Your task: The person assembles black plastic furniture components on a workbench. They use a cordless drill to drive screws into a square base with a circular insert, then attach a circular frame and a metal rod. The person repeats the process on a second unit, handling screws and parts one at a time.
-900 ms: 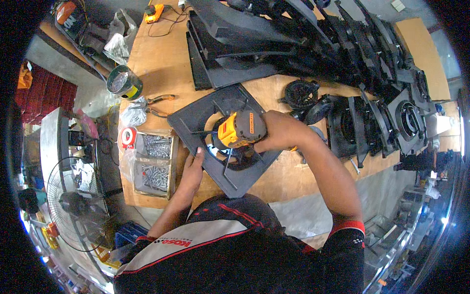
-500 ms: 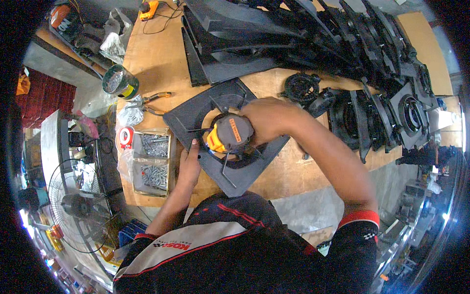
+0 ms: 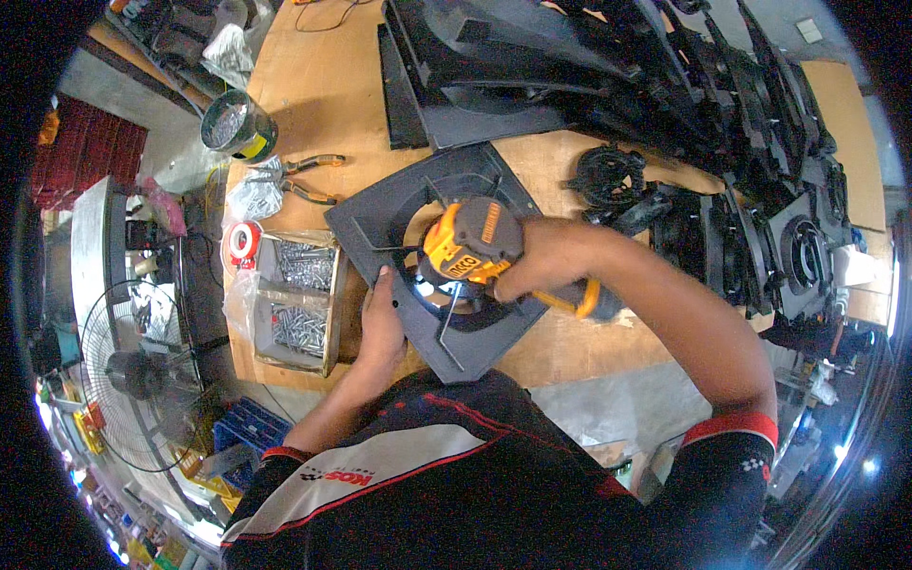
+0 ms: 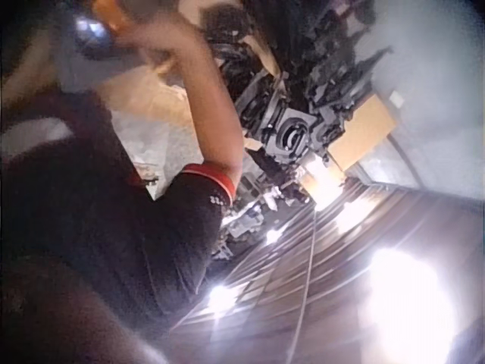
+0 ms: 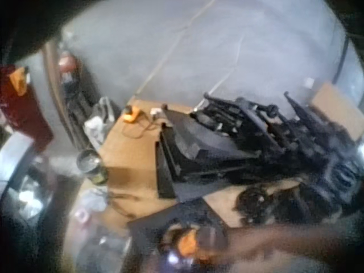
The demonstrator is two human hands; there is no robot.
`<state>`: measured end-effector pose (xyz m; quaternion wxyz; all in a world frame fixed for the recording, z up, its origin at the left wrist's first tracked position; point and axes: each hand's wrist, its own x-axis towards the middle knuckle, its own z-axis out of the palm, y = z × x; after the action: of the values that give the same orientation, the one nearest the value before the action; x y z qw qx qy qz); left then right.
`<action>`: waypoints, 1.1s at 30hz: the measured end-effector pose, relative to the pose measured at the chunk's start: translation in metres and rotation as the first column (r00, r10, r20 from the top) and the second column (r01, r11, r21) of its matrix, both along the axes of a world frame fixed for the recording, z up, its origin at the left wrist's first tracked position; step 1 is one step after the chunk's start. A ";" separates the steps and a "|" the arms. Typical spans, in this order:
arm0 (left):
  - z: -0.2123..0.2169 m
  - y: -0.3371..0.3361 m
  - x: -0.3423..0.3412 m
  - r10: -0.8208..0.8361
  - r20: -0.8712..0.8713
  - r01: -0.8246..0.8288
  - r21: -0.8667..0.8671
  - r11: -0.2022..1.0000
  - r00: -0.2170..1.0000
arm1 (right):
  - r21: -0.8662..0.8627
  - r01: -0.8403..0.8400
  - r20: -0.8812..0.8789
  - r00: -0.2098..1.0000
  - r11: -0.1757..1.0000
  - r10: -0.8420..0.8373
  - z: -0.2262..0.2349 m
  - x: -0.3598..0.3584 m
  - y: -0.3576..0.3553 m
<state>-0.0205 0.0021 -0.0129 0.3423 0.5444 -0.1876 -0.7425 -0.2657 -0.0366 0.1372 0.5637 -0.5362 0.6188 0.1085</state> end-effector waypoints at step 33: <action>0.012 -0.021 0.010 -0.261 0.192 0.302 -0.228 0.926 0.946 | -0.081 -0.040 0.030 0.999 0.996 0.042 0.037 -0.032 0.018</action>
<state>-0.0102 -0.0186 -0.0008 0.2830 0.5203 -0.3841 -0.7082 -0.2978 -0.0184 0.1739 0.5491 -0.5728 0.6024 0.0864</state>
